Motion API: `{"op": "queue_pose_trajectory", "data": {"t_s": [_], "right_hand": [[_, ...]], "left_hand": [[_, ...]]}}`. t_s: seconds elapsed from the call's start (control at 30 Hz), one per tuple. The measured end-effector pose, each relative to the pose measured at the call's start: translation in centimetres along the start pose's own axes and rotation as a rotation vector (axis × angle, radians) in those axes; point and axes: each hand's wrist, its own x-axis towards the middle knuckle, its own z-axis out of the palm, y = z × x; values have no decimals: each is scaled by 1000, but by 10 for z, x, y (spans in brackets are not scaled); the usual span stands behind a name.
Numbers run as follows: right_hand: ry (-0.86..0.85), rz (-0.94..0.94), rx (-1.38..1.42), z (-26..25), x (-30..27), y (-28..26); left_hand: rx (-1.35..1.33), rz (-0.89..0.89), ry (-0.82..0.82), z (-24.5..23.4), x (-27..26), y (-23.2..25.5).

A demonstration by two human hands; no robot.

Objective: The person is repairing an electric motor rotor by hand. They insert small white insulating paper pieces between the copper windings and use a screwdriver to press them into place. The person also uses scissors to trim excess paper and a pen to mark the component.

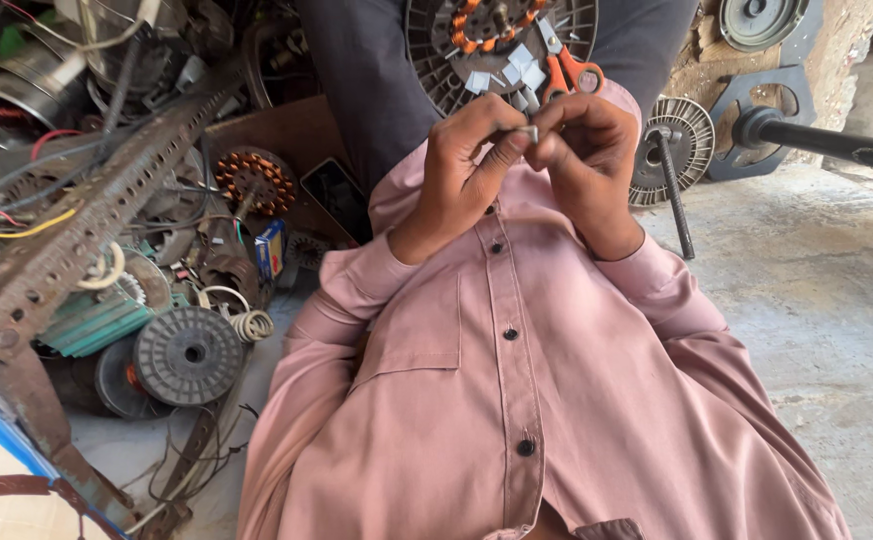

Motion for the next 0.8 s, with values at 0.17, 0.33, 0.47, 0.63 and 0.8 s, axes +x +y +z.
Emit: {"op": "queue_pose_trajectory", "data": {"t_s": [0.17,0.33,0.47,0.63,0.8], "right_hand": [[-49,-130,-104,-3,8,9],[0,-87,-106,0,8,2],[-79,-175,-393,-2,12,-18],[-148,-254,-573,3,16,-31],[-108,-114,-313,9,17,-32]], "left_hand": [[-122,-122,40,10,-2,-4],[5,35,50,2,-1,2],[-67,-27,46,-6,3,0],[-259,-130,-52,-10,5,-11],[-267,-157,-85,-12,3,-12]]}}
